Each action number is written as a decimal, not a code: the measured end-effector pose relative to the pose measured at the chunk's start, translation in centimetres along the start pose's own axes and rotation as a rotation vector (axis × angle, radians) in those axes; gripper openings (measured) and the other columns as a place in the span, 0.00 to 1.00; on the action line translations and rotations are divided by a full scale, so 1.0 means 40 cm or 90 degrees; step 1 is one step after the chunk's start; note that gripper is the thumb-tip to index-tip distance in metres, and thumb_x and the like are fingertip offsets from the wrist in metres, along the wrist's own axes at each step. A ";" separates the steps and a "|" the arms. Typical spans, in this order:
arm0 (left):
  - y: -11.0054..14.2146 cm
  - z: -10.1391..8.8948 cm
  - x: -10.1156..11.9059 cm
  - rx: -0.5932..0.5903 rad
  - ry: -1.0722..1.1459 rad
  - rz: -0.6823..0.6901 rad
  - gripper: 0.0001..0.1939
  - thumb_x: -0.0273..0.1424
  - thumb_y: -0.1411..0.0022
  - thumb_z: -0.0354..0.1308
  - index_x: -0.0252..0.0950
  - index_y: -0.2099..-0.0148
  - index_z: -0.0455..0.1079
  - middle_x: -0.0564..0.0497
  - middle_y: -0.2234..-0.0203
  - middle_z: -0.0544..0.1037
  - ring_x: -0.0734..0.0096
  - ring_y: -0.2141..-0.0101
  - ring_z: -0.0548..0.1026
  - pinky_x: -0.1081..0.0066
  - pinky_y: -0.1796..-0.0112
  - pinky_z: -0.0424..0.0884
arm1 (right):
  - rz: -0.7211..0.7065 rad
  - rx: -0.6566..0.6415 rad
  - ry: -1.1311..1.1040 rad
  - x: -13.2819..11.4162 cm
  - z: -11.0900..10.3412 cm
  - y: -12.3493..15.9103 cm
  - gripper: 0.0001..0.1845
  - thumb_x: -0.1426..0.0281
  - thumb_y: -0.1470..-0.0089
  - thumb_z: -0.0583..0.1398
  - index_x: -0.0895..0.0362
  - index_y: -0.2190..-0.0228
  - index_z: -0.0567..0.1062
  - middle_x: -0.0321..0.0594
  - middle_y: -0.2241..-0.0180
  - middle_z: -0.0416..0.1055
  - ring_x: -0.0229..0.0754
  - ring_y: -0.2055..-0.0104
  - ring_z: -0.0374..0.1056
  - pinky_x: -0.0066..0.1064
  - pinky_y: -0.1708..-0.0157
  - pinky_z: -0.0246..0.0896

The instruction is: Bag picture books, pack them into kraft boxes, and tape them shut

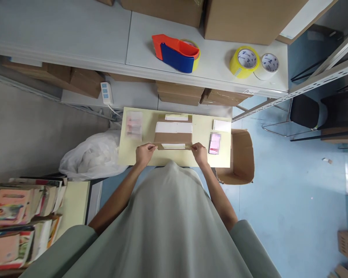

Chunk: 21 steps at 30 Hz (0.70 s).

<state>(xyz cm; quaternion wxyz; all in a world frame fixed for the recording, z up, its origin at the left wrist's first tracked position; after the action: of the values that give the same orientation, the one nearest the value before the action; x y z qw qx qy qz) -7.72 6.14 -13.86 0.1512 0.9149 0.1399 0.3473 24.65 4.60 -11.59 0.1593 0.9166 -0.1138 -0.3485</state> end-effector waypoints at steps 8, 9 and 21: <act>0.008 0.061 -0.104 -0.104 -0.069 -0.034 0.12 0.26 0.34 0.63 0.41 0.56 0.87 0.45 0.56 0.90 0.50 0.50 0.87 0.60 0.45 0.80 | 0.029 -0.061 -0.006 0.112 0.081 -0.013 0.13 0.75 0.36 0.62 0.51 0.70 0.83 0.42 0.61 0.86 0.48 0.60 0.82 0.35 0.54 0.75; -0.004 0.058 -0.108 -0.092 -0.052 -0.034 0.14 0.24 0.35 0.62 0.40 0.53 0.87 0.45 0.55 0.90 0.51 0.50 0.87 0.60 0.44 0.79 | 0.033 -0.051 -0.015 0.119 0.074 -0.027 0.13 0.74 0.34 0.61 0.51 0.67 0.85 0.44 0.59 0.87 0.49 0.58 0.83 0.37 0.53 0.76; -0.168 0.065 -0.050 -0.015 0.267 -0.049 0.29 0.25 0.40 0.63 0.34 0.36 0.76 0.40 0.50 0.87 0.54 0.47 0.85 0.55 0.42 0.80 | 0.037 0.013 -0.260 0.069 0.039 -0.155 0.27 0.49 0.34 0.64 0.56 0.46 0.81 0.55 0.47 0.86 0.56 0.43 0.83 0.50 0.41 0.78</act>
<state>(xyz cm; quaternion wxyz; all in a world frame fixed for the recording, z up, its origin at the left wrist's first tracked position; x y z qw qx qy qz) -8.42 11.11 -19.40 0.1429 0.8148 0.1987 0.5256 26.23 9.12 -16.66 0.1338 0.8247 -0.1740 -0.5213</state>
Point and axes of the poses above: each hand's wrist, its own y-axis away from the middle knuckle, its own z-axis out of the palm, x = y × z, the point moved 4 cm from there along -y, towards the middle knuckle
